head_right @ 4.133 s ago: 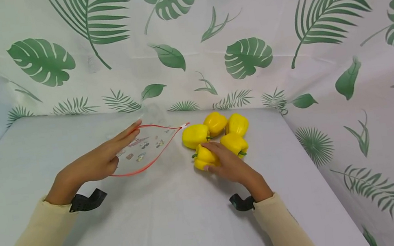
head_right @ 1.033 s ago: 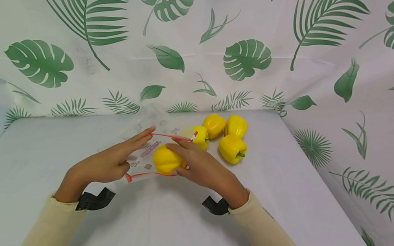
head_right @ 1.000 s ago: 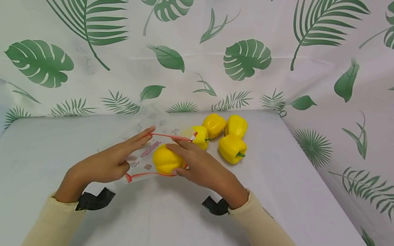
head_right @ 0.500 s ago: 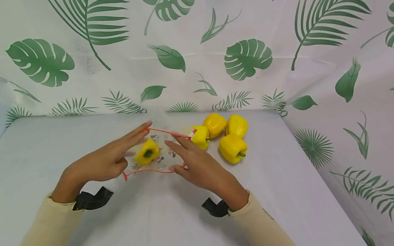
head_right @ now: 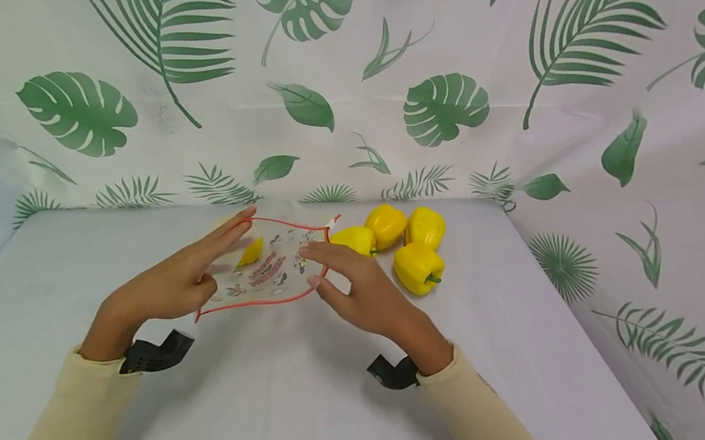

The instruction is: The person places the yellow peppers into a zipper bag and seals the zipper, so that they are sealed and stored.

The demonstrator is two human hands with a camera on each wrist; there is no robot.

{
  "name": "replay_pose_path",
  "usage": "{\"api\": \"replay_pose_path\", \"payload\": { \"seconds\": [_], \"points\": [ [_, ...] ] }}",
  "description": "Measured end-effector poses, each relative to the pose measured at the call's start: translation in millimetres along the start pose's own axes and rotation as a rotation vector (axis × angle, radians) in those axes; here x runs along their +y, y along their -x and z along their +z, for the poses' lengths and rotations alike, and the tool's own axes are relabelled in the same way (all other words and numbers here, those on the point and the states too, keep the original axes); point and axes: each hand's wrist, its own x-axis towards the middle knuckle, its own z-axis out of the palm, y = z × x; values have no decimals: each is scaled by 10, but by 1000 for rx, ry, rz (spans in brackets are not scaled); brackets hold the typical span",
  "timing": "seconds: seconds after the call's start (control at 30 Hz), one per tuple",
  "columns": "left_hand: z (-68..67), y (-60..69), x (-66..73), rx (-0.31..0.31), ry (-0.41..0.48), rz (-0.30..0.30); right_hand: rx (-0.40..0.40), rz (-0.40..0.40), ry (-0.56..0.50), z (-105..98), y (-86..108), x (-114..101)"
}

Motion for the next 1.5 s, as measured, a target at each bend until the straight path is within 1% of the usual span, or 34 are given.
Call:
{"api": "replay_pose_path", "payload": {
  "seconds": [0.03, 0.13, 0.2, 0.27, 0.3, 0.37, 0.43, 0.5, 0.57, 0.63, 0.7, 0.77, 0.83, 0.93, 1.03, 1.17, 1.33, 1.5],
  "points": [
    [-1, 1, -3, 2, -2, -1, 58, -26, -23, -1, -4, 16],
    [1, 1, -11, -1, -6, -6, 235, -105, -87, -19, -51, -50],
    [5, -1, -17, -7, -8, -12, 330, -132, -134, -32, -81, -96],
    [9, 0, -28, -10, -9, -15, 383, -133, -172, -48, -99, -123],
    [9, 0, -30, -11, -7, -16, 396, -125, -186, -51, -94, -91],
    [13, 3, -40, -13, -5, -18, 422, -106, -199, -47, -83, -10],
    [16, 5, -42, -15, -1, -22, 431, -74, -178, -37, -55, 129],
    [18, 4, -39, -18, 5, -27, 426, -29, -129, -21, -20, 294],
    [23, 11, -29, -23, 6, -36, 412, 35, -63, -5, 23, 456],
    [26, 15, -17, -27, 3, -38, 385, 114, -5, 12, 68, 605],
    [27, 19, -3, -31, -4, -37, 354, 200, 30, 30, 105, 713],
    [26, 18, 7, -31, -10, -34, 310, 288, 39, 44, 138, 796],
    [25, 15, 13, -32, -10, -30, 248, 377, 27, 56, 167, 858],
    [24, 12, 20, -33, -2, -33, 158, 460, 5, 64, 201, 923],
    [28, 10, 21, -38, 8, -42, 99, 499, -6, 66, 224, 973],
    [33, 7, 16, -36, 9, -48, 40, 521, 27, 63, 242, 1032],
    [37, 3, -6, -32, -3, -52, -10, 508, 68, 51, 263, 1077],
    [29, -13, -14, -27, 0, -53, -39, 503, 153, 26, 261, 1063]
  ]
}}
